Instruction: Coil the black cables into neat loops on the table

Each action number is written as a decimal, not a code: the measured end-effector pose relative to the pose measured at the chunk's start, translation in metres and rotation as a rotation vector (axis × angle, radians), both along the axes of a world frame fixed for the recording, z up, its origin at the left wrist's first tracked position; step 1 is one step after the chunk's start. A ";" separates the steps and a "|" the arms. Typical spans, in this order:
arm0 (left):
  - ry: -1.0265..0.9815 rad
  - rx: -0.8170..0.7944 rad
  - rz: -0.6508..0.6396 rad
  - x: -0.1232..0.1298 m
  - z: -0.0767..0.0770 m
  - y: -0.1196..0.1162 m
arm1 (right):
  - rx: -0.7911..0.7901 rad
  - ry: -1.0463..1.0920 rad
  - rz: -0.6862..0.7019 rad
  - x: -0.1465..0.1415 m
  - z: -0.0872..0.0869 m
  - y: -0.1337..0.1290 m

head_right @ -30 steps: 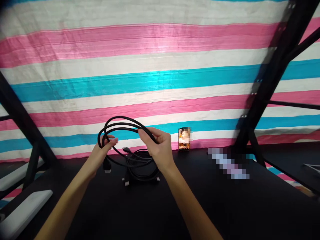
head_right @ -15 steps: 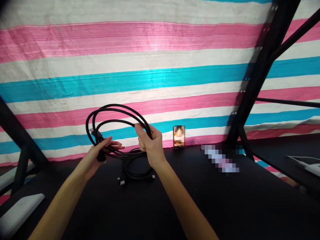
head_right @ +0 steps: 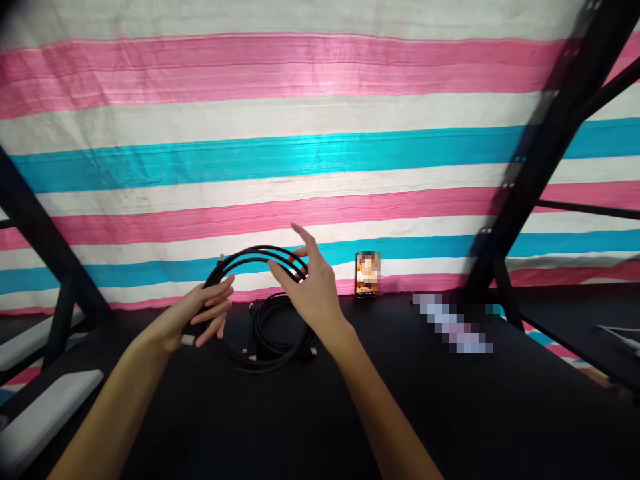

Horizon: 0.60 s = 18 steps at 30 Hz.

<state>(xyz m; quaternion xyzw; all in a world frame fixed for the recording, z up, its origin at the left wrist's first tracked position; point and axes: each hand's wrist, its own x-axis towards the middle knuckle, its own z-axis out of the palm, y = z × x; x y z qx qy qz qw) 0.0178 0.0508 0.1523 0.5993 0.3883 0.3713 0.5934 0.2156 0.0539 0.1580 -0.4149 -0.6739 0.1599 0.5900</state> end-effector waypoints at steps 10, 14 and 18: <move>-0.186 -0.189 -0.269 -0.015 0.003 -0.001 | -0.050 -0.287 0.082 0.000 -0.008 0.008; -0.215 -0.220 -0.362 -0.019 0.004 -0.001 | -0.136 -0.303 0.151 -0.001 -0.009 0.009; -0.196 -0.218 -0.319 -0.005 0.002 -0.002 | -0.119 -0.362 0.151 -0.002 -0.011 0.010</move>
